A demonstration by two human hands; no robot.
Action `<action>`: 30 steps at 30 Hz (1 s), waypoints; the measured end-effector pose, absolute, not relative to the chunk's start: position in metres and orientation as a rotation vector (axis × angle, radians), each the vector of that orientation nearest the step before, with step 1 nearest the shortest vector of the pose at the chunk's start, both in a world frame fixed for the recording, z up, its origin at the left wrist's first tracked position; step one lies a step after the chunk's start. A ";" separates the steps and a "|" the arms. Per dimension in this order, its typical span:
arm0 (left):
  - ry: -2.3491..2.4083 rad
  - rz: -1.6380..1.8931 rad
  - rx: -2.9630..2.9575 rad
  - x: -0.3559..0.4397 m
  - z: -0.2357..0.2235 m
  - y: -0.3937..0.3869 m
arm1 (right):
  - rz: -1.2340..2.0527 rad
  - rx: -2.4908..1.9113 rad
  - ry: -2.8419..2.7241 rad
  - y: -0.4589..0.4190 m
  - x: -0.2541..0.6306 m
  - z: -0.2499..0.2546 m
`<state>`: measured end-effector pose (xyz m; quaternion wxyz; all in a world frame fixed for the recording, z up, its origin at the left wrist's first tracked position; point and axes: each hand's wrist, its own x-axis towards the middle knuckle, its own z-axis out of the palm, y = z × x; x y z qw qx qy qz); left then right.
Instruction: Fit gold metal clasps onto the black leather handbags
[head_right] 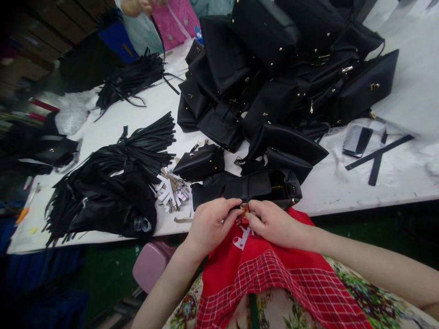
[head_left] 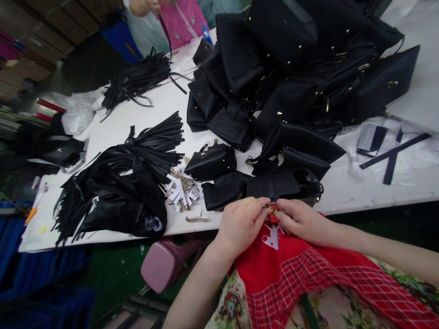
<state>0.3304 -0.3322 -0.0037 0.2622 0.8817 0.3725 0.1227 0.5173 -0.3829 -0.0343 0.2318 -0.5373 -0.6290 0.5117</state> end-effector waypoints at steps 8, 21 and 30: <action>0.867 -0.096 2.842 0.346 0.014 -0.336 | 1.335 -1.532 -1.877 -0.383 0.516 -0.042; 1.050 0.254 2.014 0.345 0.003 -0.317 | 1.322 -1.429 -1.808 -0.381 0.523 -0.035; 0.930 0.293 1.412 0.335 -0.009 -0.313 | 1.578 -1.213 -1.737 -0.378 0.527 -0.029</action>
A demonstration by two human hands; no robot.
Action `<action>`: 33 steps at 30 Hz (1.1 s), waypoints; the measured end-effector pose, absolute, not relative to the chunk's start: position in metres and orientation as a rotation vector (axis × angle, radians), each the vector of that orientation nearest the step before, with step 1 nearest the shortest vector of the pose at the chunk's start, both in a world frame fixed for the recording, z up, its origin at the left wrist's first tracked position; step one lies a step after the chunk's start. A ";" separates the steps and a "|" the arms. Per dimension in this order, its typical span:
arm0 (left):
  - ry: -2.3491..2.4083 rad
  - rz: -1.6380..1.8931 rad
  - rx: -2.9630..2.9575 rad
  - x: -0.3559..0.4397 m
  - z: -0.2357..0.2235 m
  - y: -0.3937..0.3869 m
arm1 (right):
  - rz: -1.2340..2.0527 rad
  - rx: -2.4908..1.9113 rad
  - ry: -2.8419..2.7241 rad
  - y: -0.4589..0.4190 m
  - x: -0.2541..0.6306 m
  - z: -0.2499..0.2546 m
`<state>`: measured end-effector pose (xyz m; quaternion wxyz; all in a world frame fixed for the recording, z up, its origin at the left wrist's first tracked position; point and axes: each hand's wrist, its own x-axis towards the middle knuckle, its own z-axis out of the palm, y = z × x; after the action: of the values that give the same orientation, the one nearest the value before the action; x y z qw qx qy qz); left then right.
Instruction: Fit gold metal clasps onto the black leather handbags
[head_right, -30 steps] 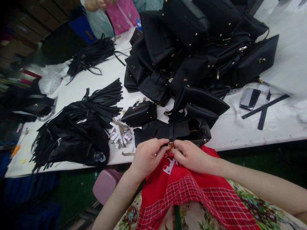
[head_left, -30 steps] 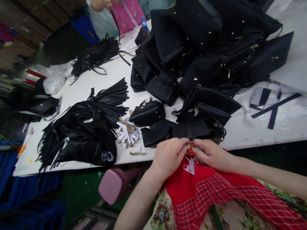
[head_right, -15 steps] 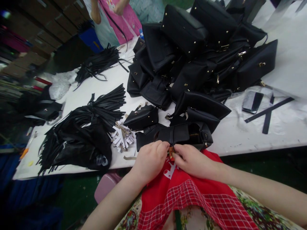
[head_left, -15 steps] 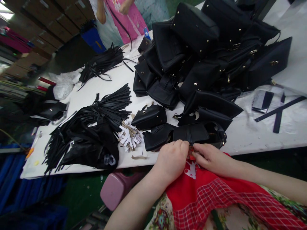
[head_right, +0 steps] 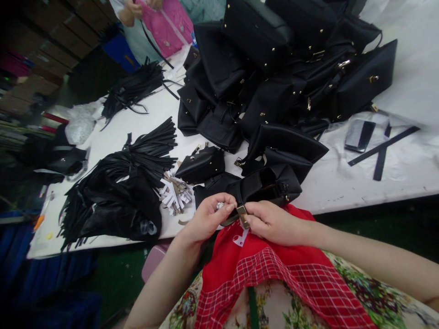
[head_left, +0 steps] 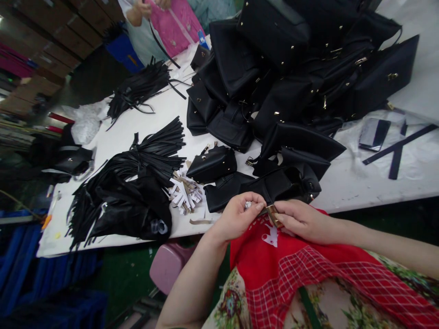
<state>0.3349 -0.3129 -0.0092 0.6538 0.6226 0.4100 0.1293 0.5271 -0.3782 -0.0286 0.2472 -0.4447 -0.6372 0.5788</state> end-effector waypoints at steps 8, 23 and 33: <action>1.101 0.295 1.835 0.343 0.001 -0.317 | 1.426 -1.357 -1.837 -0.378 0.526 -0.034; 1.249 0.226 1.921 0.352 0.003 -0.325 | 1.351 -1.346 -1.890 -0.380 0.523 -0.036; 1.531 0.288 1.906 0.322 -0.009 -0.329 | 1.481 -1.332 -1.694 -0.382 0.519 -0.032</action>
<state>0.3217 -0.3290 -0.0089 0.3333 0.7300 0.5864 0.1103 0.5188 -0.3821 -0.0317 0.2606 -0.4918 -0.6255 0.5468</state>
